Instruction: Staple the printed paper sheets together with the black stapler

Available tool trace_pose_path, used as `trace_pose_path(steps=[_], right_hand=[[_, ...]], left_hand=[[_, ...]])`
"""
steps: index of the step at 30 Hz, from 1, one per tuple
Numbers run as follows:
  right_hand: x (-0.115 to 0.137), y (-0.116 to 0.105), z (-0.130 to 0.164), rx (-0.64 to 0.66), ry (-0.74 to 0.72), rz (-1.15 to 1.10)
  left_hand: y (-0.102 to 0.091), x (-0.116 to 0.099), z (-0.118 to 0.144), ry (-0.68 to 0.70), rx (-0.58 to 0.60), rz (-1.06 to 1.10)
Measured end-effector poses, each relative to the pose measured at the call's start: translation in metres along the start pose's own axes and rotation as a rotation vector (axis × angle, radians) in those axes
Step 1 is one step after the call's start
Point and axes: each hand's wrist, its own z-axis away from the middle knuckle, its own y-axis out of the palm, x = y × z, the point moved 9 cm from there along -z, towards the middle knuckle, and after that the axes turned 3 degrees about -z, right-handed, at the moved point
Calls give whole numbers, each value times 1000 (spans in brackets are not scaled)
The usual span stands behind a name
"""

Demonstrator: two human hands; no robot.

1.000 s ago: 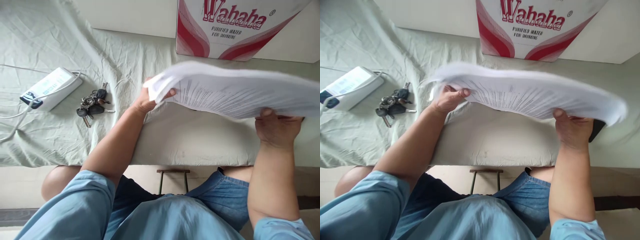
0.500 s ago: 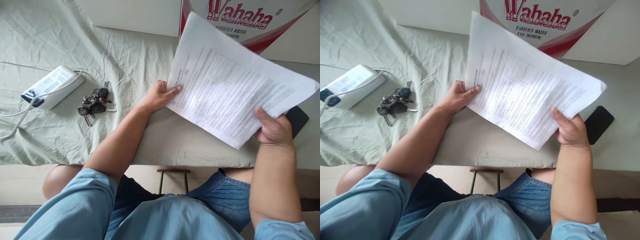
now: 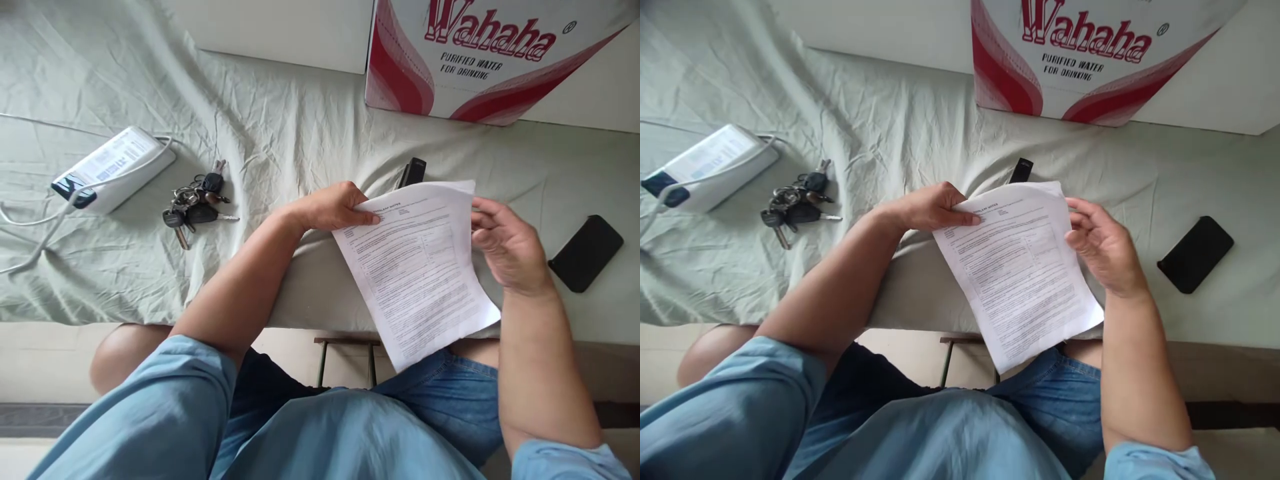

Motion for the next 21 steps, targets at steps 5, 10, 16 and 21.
trace_pose_path(steps=[5,10,16,21], right_hand=[[-3,24,7,-12,-58,254],[-20,9,7,78,214,293],[-39,-17,16,209,573,455],[-39,-18,18,151,664,397]], left_hand=[[9,-7,-1,52,62,-5],[2,-9,-3,124,-66,41],[5,-3,-6,100,-142,13],[4,-3,-8,90,-325,-104]])
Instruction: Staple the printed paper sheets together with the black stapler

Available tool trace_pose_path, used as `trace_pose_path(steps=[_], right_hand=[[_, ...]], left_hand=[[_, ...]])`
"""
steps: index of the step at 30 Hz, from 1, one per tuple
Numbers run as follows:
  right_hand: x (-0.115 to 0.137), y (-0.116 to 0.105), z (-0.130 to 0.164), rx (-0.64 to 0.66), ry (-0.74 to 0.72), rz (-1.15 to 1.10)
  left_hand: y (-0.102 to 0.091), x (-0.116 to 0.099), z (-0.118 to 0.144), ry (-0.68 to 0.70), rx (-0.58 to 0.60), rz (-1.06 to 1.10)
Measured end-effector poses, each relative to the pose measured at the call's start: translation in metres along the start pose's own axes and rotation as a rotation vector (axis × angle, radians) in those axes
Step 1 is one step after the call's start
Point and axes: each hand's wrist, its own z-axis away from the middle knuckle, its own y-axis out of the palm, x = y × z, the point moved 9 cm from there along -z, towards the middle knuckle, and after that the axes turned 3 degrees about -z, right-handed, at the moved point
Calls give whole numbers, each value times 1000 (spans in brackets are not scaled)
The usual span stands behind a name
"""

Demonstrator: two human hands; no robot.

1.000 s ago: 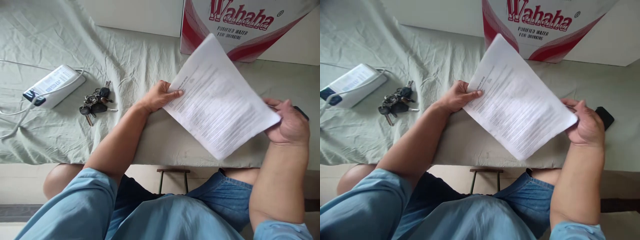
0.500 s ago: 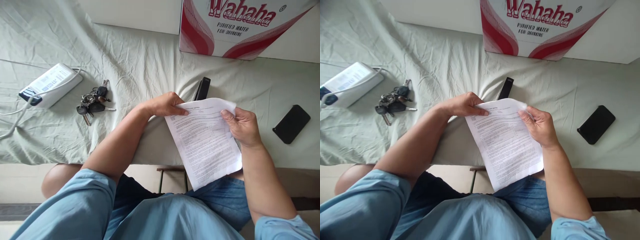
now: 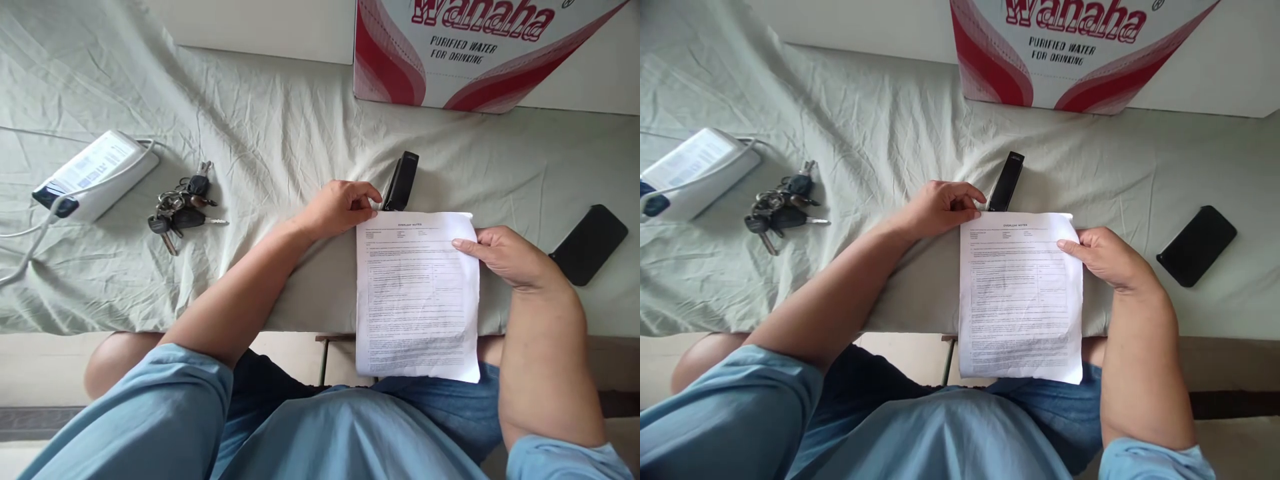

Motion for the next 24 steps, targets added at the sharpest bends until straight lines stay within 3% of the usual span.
trace_pose_path(steps=[5,16,24], right_hand=[[-5,-7,-3,-28,-15,-147],[-15,-22,-9,-46,-49,-185],[-20,-25,-10,-56,-35,-220]], left_hand=[[-1,0,1,25,-111,-3],[8,-10,4,180,32,53],[13,-14,5,325,-78,-202]])
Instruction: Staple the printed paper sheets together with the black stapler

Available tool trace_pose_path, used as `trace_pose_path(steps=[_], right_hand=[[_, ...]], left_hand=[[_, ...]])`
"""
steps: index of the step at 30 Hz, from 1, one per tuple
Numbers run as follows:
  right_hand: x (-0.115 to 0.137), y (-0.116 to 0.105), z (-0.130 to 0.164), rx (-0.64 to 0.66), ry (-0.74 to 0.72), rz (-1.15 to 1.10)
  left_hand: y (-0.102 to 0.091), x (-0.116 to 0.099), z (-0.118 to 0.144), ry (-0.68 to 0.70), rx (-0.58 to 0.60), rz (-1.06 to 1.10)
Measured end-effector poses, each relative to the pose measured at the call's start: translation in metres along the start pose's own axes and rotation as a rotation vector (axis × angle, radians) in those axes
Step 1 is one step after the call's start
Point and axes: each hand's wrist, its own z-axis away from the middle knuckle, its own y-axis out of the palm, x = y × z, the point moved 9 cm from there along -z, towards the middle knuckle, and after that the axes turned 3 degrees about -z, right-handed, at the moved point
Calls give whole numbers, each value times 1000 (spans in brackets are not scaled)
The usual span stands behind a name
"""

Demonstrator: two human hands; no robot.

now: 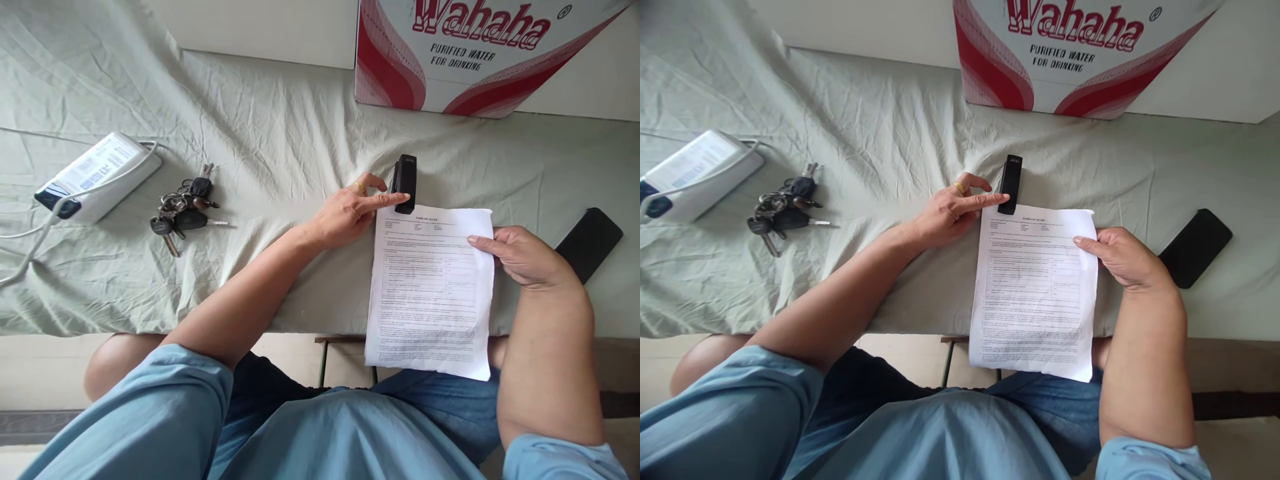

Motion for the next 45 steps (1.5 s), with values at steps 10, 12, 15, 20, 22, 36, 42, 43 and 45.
trace_pose_path(steps=[10,12,15,20,22,36,42,43,45], right_hand=[[0,-3,-1,-14,-34,23],[4,-1,-1,-24,-76,3],[15,2,2,-32,-160,-41],[26,16,19,151,-153,98],[27,26,27,275,-137,142],[44,13,-3,-154,-476,-147],[39,14,-8,-132,-429,-180],[37,15,-10,-132,-412,-205],[35,14,-12,-157,-394,-239]], left_hand=[[7,-3,3,-125,45,-165],[7,-7,3,-132,34,-202],[8,-7,2,-118,-3,-167],[3,-3,2,5,-63,82],[-3,3,2,-39,-97,198],[-12,12,6,-331,20,573],[-13,23,5,-372,-111,570],[-13,24,5,-385,-120,573],[-13,25,7,-401,-115,562]])
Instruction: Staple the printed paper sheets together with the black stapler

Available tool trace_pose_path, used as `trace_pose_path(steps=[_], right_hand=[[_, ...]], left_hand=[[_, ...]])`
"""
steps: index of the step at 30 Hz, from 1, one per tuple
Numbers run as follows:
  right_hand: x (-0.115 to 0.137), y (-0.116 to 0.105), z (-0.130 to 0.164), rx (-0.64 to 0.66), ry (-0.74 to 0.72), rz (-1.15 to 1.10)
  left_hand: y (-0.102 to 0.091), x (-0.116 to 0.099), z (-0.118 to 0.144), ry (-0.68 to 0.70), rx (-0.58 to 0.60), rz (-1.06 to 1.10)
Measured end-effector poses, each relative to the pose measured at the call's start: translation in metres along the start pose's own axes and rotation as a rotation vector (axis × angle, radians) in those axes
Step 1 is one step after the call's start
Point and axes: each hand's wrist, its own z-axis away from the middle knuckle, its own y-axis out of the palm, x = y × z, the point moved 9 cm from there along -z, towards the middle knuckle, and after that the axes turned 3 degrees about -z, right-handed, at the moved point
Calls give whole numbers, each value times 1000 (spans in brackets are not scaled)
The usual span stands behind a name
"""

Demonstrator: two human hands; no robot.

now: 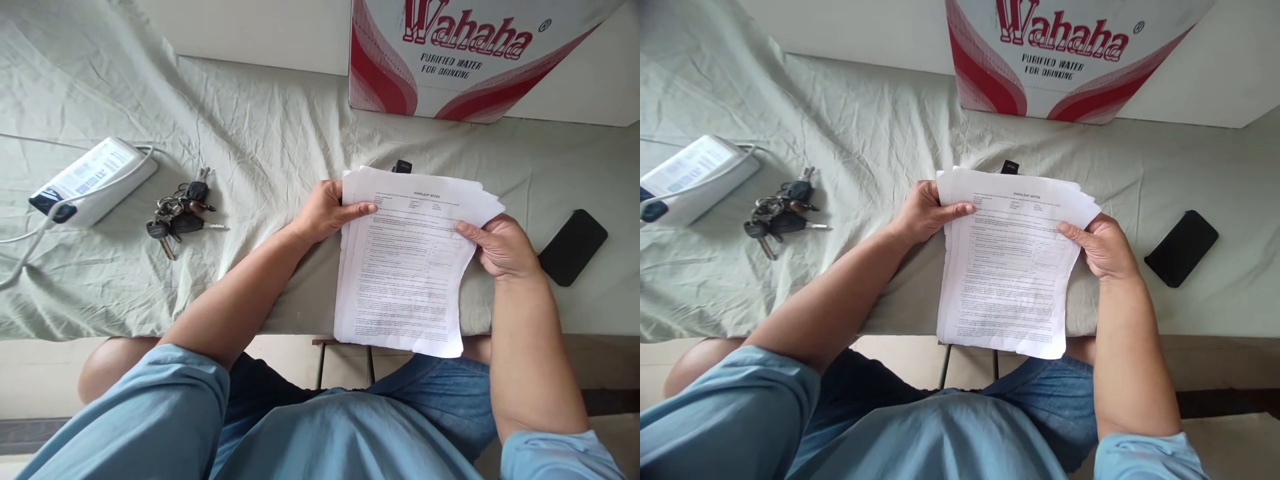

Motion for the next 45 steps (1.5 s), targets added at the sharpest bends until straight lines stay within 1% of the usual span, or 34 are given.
trace_pose_path(steps=[4,7,10,13,15,18,20,23,26,28,33,35,40,45], right_hand=[[5,-7,1,-79,-35,3],[9,-15,4,-92,-53,0],[11,-27,4,-106,-55,50],[10,-38,1,-141,-64,56],[11,-45,-3,-183,-108,31],[14,-51,-7,-246,-195,-11],[15,-48,-8,-252,-218,-24],[16,-39,-8,-232,-227,-13],[20,-34,-7,-222,-259,-1],[22,-37,-8,-254,-291,-8],[23,-59,-10,-416,-340,4],[23,-60,-10,-437,-356,2],[23,-49,-10,-404,-359,-25],[24,-32,-6,-357,-375,6]], left_hand=[[0,-1,2,2,13,-12],[-2,-2,1,10,12,8],[-2,-3,0,20,20,-2],[-2,1,-3,32,6,-4],[-4,8,-5,27,-38,72],[-8,20,-7,-3,-126,247],[-8,23,-6,-16,-135,320],[-1,17,-4,-7,-48,350],[4,10,0,-17,25,313],[4,8,1,-30,23,285],[2,12,1,-48,-3,297],[1,14,0,-46,-6,303],[2,9,1,-11,20,291],[5,2,3,-15,45,201]])
